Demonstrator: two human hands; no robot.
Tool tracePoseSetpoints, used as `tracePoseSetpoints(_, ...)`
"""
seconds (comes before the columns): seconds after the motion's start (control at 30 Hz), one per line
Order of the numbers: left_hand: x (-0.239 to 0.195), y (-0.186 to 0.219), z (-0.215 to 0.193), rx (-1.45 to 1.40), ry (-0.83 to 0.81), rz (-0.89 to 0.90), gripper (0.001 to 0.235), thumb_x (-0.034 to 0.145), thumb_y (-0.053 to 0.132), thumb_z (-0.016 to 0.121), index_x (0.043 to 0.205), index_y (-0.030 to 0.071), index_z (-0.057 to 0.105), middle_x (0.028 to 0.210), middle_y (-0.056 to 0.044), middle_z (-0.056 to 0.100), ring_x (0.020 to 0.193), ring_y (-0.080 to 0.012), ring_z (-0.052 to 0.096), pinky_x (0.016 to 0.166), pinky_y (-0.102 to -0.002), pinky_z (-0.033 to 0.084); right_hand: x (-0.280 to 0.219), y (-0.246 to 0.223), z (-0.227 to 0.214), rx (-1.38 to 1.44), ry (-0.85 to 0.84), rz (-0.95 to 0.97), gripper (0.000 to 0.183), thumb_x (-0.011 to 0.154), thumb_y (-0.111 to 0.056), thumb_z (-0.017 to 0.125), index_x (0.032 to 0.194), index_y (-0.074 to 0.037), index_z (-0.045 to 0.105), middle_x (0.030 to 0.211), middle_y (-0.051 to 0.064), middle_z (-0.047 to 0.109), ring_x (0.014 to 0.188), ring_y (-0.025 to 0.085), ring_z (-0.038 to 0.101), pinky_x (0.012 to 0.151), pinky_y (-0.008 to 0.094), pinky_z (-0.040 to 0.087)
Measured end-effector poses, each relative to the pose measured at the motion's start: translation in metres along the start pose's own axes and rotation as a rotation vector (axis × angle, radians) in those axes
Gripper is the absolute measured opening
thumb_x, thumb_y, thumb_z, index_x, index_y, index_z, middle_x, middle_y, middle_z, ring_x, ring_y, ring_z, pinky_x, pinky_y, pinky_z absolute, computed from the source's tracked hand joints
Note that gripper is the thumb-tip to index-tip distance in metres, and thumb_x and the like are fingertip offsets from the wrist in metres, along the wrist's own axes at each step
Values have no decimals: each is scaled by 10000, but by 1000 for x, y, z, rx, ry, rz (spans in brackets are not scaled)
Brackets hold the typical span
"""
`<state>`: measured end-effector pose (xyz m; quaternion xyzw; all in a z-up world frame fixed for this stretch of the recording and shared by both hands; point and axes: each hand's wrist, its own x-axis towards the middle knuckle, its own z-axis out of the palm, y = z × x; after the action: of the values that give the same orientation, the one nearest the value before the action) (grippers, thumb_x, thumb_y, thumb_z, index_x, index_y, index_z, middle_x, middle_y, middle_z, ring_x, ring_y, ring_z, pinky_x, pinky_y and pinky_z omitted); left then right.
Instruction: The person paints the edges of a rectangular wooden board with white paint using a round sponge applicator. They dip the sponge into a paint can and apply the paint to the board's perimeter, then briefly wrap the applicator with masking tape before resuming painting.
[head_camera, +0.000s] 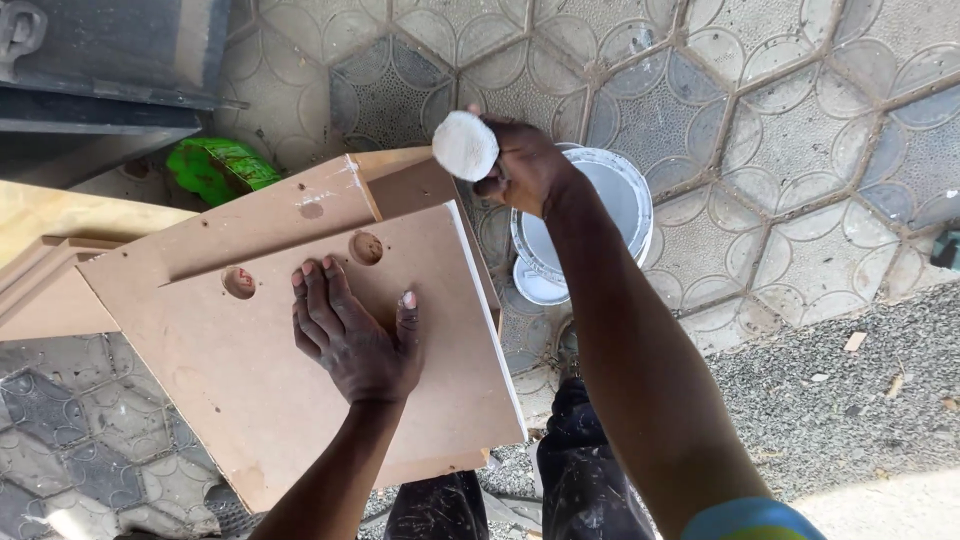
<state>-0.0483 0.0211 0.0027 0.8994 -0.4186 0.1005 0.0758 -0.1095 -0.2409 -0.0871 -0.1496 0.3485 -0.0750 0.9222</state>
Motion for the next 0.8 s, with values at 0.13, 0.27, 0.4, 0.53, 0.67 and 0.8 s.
tracePoseSetpoints(0.13,-1,-1,2,-8,11,-4,874,1001,699,399,1525,2,440,1495,-229,413,1412,-450,391,1124,-582,309,-14,32,-12,-93,22,24,301,942,-439,728,893,-143,715,584,27,532,476,160,442,402,212,303)
tracePoseSetpoints(0.27,-2,-2,2,-18,1,-17,879,999,710,391,1533,13,431,1494,-206,404,1433,-428,374,1146,-570,295,-26,95,-53,-82,-87,192,196,936,-311,748,1062,-161,742,611,37,615,422,129,474,381,182,365)
tracePoseSetpoints(0.4,-4,-3,1,-39,-26,-31,856,1011,692,385,1542,21,415,1518,-191,375,1460,-415,328,1159,-565,279,-117,104,-31,-354,-70,322,207,987,-229,654,1105,-94,759,672,-1,697,415,76,547,367,202,493)
tracePoseSetpoints(0.53,-6,-6,5,-37,-5,-24,864,1012,701,396,1543,20,425,1515,-192,388,1454,-426,336,1156,-567,281,-180,165,-94,-622,-51,590,379,1069,-364,510,1249,-147,763,1013,50,791,760,228,698,793,420,602)
tracePoseSetpoints(0.67,-5,-6,5,-40,-12,-17,861,1015,687,409,1556,17,411,1518,-205,384,1453,-444,330,1141,-572,286,-243,193,-99,-461,71,612,268,989,-227,646,1136,-44,775,706,65,646,494,117,482,421,203,381)
tracePoseSetpoints(0.8,-2,4,-10,-80,-38,-68,830,1035,630,425,1538,-30,434,1581,-214,421,1501,-419,356,1212,-581,301,-272,187,-83,-236,188,362,339,1014,-364,596,867,-58,587,747,149,637,428,105,344,421,259,245)
